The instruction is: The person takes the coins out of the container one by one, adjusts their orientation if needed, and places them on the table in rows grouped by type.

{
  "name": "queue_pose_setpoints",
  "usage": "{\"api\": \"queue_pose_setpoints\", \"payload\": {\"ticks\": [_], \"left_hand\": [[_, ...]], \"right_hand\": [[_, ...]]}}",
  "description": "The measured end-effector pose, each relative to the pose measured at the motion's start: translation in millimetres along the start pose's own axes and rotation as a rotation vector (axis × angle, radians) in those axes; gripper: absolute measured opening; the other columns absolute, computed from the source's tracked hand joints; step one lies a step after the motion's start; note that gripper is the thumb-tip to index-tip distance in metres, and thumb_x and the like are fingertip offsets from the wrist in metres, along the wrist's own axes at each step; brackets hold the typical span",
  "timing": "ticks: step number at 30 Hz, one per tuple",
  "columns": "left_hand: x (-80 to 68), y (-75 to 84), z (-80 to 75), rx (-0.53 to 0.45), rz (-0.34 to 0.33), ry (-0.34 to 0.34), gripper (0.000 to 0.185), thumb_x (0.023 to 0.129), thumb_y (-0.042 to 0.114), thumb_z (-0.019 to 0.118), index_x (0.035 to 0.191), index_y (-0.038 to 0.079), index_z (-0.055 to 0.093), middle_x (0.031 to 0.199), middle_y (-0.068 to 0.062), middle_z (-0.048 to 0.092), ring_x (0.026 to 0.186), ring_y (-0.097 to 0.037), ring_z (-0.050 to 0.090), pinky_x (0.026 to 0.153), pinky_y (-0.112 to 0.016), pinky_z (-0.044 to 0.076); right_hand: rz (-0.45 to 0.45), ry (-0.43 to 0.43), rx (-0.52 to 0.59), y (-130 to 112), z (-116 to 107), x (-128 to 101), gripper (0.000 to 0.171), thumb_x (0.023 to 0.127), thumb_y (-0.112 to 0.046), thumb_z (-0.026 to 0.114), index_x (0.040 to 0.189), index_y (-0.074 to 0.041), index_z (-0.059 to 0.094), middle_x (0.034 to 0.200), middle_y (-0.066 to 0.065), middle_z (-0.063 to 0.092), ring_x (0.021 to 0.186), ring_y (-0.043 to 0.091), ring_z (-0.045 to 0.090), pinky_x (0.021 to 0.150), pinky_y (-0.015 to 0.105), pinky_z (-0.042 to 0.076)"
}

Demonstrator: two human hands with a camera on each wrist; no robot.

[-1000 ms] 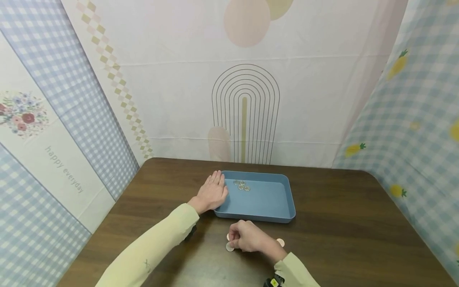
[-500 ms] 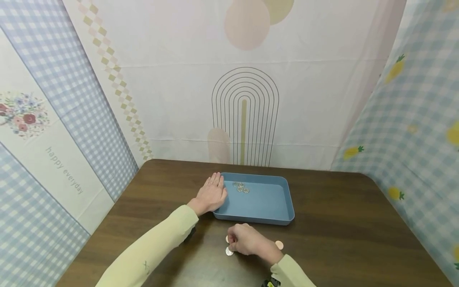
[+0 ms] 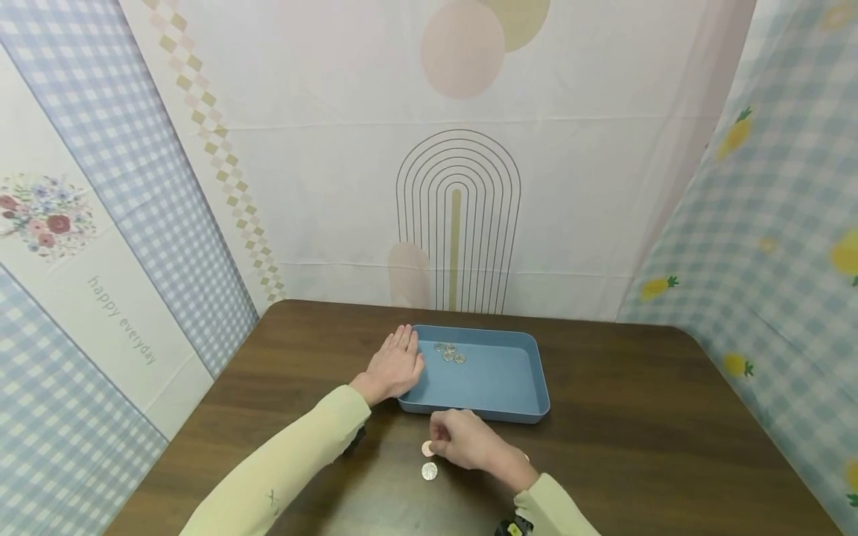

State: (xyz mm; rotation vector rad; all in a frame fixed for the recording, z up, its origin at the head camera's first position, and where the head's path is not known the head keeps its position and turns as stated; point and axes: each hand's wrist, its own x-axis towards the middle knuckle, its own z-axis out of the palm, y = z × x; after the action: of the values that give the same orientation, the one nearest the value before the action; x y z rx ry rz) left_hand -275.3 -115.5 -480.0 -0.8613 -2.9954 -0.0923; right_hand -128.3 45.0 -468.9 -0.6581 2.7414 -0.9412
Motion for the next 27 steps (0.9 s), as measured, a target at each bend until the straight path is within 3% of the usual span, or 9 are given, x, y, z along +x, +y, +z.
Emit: {"api": "queue_pose_setpoints", "payload": {"ticks": [5,13,27], "left_hand": [[1.0,0.1,0.5,0.004,-0.001,0.009,0.062,0.104,0.035,0.023,0.153,-0.001,0.026,0.162,-0.019,0.022,0.152,-0.031,0.018,0.124,-0.043,0.018],[4.0,0.6,2.4,0.008,-0.012,0.013,0.062,0.104,0.035,0.025,0.153,-0.002,0.026,0.162,-0.019,0.022,0.152,-0.031,0.018,0.124,-0.042,0.017],[14.0,4.7,1.5,0.007,-0.039,0.006,0.061,0.104,0.036,0.024,0.154,-0.001,0.026,0.162,-0.019,0.021,0.153,-0.031,0.017,0.125,-0.042,0.017]], "right_hand": [[0.021,0.031,0.049,5,-8,2,0.014,0.091,-0.014,0.067,0.080,-0.017,0.060,0.063,-0.005,0.063,0.048,0.003,0.054,0.045,0.020,0.044],[-0.023,0.146,-0.034,11,-24,11,0.014,0.090,-0.014,0.069,0.080,-0.019,0.061,0.067,-0.011,0.056,0.058,0.000,0.048,0.054,0.020,0.043],[-0.029,0.236,-0.003,30,-49,34,0.013,0.090,-0.011,0.068,0.079,-0.013,0.061,0.066,-0.006,0.056,0.055,0.004,0.047,0.051,0.021,0.041]]}}
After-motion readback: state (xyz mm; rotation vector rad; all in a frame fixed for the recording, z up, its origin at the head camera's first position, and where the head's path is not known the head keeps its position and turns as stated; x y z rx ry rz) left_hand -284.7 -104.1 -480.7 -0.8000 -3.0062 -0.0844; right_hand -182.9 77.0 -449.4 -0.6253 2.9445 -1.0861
